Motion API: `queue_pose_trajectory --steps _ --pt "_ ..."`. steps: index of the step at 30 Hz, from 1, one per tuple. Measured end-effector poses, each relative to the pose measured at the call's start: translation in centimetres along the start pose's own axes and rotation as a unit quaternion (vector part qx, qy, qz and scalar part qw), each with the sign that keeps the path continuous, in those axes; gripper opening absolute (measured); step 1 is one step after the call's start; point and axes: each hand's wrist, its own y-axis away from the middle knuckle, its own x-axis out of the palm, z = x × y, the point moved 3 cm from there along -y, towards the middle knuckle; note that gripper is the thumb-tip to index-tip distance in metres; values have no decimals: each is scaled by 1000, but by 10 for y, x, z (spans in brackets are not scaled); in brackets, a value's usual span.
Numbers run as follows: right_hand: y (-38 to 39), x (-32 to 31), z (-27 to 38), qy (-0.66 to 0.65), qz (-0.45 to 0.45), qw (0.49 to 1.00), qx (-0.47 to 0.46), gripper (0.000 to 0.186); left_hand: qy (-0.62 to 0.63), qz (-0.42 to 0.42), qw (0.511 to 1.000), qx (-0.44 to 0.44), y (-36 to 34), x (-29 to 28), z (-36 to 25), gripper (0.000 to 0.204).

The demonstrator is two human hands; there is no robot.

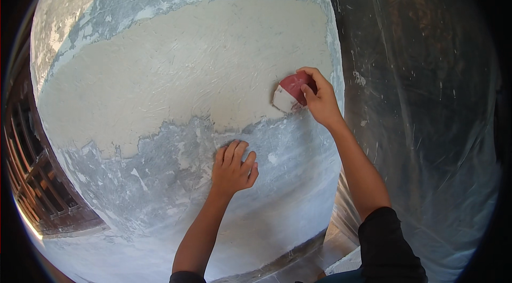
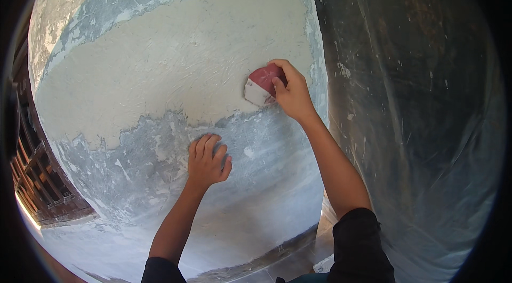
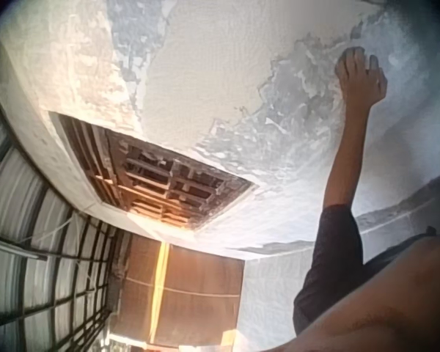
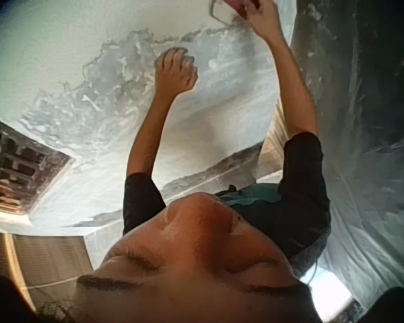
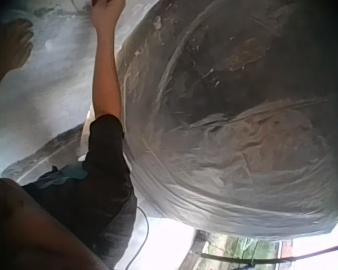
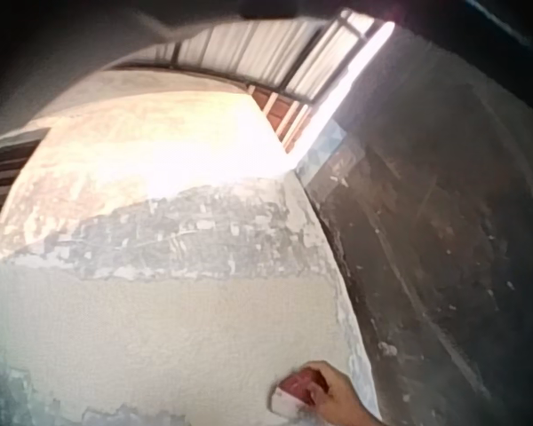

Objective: The person applies wall putty to a wall using a plastic spreader.

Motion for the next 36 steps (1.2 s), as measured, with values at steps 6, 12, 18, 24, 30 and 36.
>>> queue_pose_trajectory --steps 6,12,18,24,30,36 --pt "1 -1 -12 0 -50 999 5 33 6 8 1000 -1 -1 0 -2 25" --pt "8 6 -17 -18 -29 999 21 34 0 6 1000 -9 -2 0 -3 25" --pt "7 4 -12 -50 -31 998 24 32 -11 7 1000 -18 -2 -2 -1 27" --pt "5 -5 -18 -17 -78 996 34 31 2 2 1000 -12 -2 0 -3 27" --pt "2 -4 -17 -7 -102 994 23 31 2 7 1000 -16 -2 -4 -3 28" --pt "15 0 -26 -25 -79 996 39 32 3 1 1000 -11 -2 -1 -1 27"
